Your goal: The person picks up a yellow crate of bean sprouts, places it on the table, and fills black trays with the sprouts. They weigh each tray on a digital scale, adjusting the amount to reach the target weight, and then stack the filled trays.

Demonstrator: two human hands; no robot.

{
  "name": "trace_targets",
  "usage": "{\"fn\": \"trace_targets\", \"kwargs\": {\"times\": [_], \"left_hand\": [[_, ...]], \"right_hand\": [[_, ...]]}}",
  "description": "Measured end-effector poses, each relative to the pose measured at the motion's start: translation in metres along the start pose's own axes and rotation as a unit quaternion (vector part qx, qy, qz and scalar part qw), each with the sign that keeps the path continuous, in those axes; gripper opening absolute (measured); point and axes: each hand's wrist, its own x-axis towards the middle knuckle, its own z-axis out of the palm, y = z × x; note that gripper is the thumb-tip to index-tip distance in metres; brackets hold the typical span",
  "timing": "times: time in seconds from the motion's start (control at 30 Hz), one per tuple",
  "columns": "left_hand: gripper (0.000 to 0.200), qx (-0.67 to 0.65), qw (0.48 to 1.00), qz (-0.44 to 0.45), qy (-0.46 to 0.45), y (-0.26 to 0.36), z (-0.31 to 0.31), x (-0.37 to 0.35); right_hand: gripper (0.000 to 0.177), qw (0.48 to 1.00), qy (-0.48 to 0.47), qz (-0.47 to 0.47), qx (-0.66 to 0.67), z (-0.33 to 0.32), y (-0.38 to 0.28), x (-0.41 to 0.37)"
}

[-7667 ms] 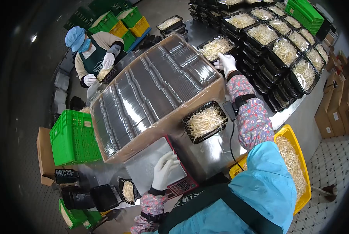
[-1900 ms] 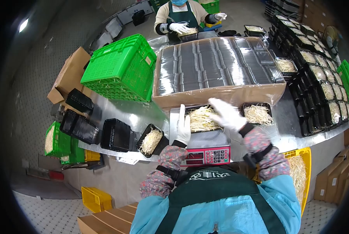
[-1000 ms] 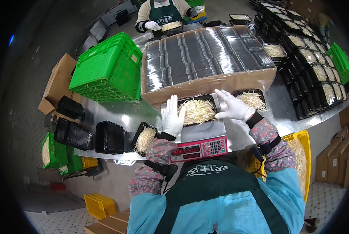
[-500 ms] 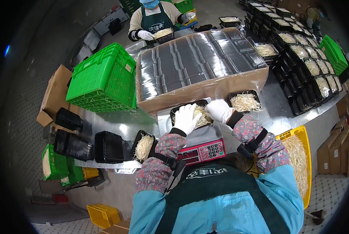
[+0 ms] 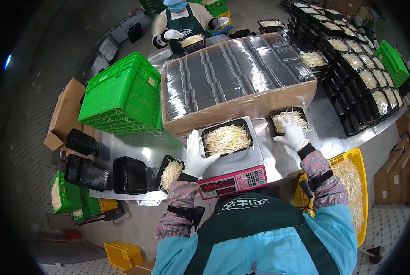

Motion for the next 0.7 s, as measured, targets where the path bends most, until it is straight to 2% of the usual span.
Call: {"fn": "trace_targets", "kwargs": {"times": [0.07, 0.1, 0.13, 0.17, 0.3, 0.33, 0.4, 0.43, 0.5, 0.53, 0.57, 0.6, 0.7], "left_hand": [[0.112, 0.054, 0.998, 0.014, -0.042, 0.024, -0.003, 0.004], [0.114, 0.081, 0.995, 0.022, -0.062, 0.035, -0.001, 0.008], [0.113, 0.037, 0.998, 0.044, -0.039, 0.031, 0.012, 0.009], [0.111, 0.055, 0.996, 0.053, -0.043, 0.035, 0.017, 0.011], [0.105, 0.092, 0.994, 0.055, -0.034, 0.036, 0.029, 0.019], [0.102, 0.096, 0.993, 0.055, -0.036, 0.039, 0.031, 0.022], [0.095, 0.104, 0.992, 0.056, -0.044, 0.046, 0.038, 0.029], [0.090, 0.108, 0.992, 0.053, -0.039, 0.043, 0.044, 0.031], [0.086, 0.090, 0.993, 0.028, -0.068, 0.033, 0.056, 0.039], [0.085, 0.078, 0.993, 0.017, -0.085, 0.026, 0.067, 0.041], [0.075, 0.050, 0.996, 0.020, -0.065, 0.007, 0.089, 0.041], [0.070, 0.130, 0.988, 0.030, -0.079, 0.000, 0.096, 0.044], [0.067, 0.109, 0.990, -0.007, -0.090, 0.012, 0.088, 0.046]], "right_hand": [[0.100, 0.997, -0.026, -0.017, 0.069, 0.016, -0.046, -0.007], [0.099, 0.995, -0.047, -0.046, 0.073, 0.019, -0.072, -0.012], [0.099, 0.992, -0.067, -0.076, 0.077, 0.021, -0.087, -0.017], [0.087, 0.988, -0.042, -0.137, 0.050, 0.036, -0.084, -0.016], [0.066, 0.994, 0.081, 0.075, -0.006, 0.053, -0.036, 0.017], [0.060, 0.983, 0.150, 0.057, 0.086, 0.040, -0.041, 0.022], [0.053, 0.943, 0.227, -0.056, 0.238, 0.002, -0.080, 0.028], [0.049, 0.920, 0.224, -0.098, 0.307, -0.010, -0.104, 0.028], [0.053, 0.914, 0.138, -0.147, 0.351, -0.011, -0.140, 0.027], [0.061, 0.933, 0.098, -0.136, 0.318, 0.018, -0.148, 0.034], [0.072, 0.950, 0.027, -0.094, 0.297, 0.036, -0.157, 0.037], [0.078, 0.959, -0.065, -0.049, 0.270, 0.037, -0.162, 0.041], [0.083, 0.965, -0.103, -0.044, 0.236, 0.038, -0.166, 0.049]]}}
